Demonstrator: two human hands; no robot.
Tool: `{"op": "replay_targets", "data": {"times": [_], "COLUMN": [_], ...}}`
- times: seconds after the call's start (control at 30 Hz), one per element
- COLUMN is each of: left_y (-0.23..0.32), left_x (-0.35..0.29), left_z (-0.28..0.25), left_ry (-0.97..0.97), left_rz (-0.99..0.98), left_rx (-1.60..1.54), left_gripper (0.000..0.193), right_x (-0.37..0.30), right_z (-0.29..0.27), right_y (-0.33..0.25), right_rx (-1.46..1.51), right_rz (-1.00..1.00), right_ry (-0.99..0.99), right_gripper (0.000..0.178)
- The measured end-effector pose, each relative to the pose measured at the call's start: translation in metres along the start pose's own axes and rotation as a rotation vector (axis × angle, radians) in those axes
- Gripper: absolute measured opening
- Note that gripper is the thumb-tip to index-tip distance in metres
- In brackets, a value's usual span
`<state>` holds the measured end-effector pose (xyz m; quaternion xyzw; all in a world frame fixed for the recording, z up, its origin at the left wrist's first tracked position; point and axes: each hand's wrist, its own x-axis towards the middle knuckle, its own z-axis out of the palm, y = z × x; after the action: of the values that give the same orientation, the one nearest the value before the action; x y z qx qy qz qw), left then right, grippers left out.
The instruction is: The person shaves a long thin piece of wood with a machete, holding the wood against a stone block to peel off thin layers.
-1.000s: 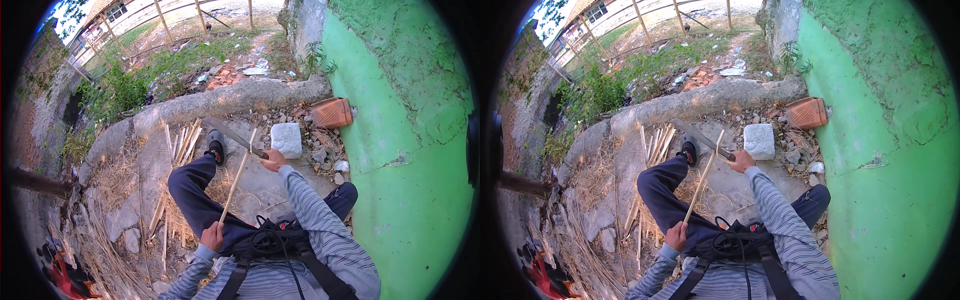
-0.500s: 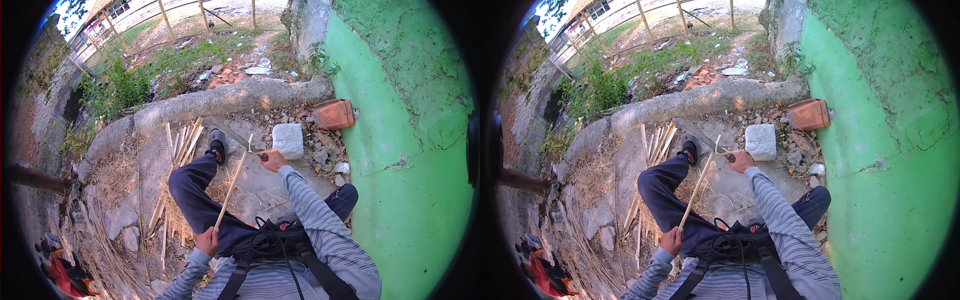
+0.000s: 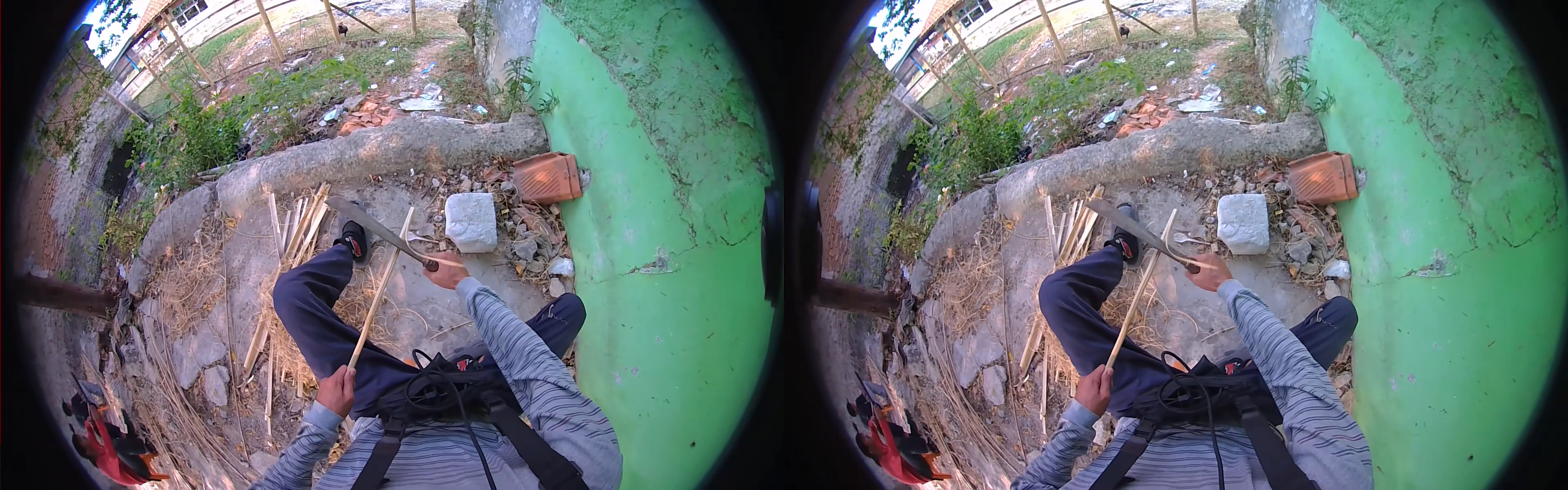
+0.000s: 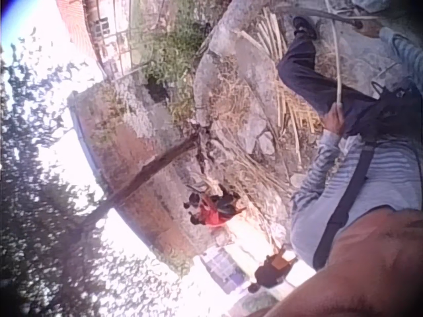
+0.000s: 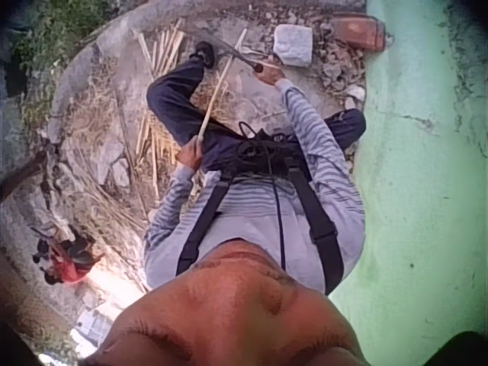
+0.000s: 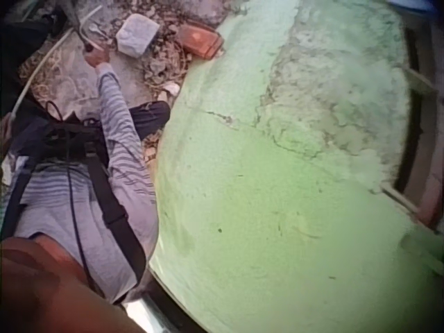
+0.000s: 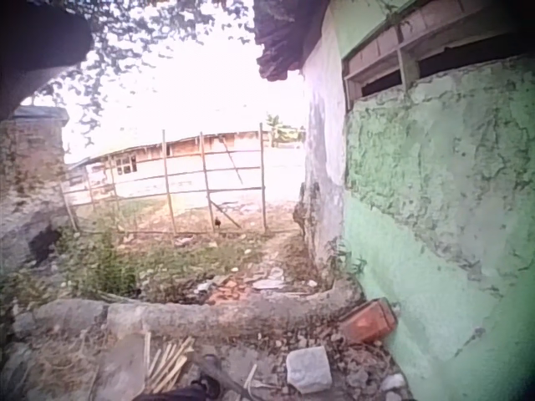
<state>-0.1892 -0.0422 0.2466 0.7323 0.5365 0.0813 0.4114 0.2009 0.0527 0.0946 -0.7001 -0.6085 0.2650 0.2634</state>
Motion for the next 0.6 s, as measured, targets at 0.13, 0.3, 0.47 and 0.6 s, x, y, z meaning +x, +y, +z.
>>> {"op": "replay_targets", "data": {"times": [0.13, 0.3, 0.47, 0.6], "left_y": [-0.007, 0.0, -0.005, -0.01], "left_x": [-0.001, -0.01, -0.008, -0.035], "left_z": [0.007, 0.003, 0.007, 0.002], "left_ry": [0.061, -0.005, -0.005, -0.025], "left_rz": [0.154, 0.01, -0.024, -0.007], "left_rx": [0.102, 0.099, 0.068, 0.089], "left_gripper": [0.028, 0.027, 0.028, 0.028], "right_x": [0.019, 0.026, 0.024, 0.049], "right_z": [-0.007, -0.007, 0.016, 0.007], "right_y": [0.012, 0.018, 0.01, 0.047], "right_rx": [-0.052, 0.005, 0.018, 0.048], "right_rz": [0.109, 0.022, -0.007, 0.201], "right_ry": [0.043, 0.033, -0.048, 0.011], "right_gripper": [0.023, 0.023, 0.028, 0.031]}}
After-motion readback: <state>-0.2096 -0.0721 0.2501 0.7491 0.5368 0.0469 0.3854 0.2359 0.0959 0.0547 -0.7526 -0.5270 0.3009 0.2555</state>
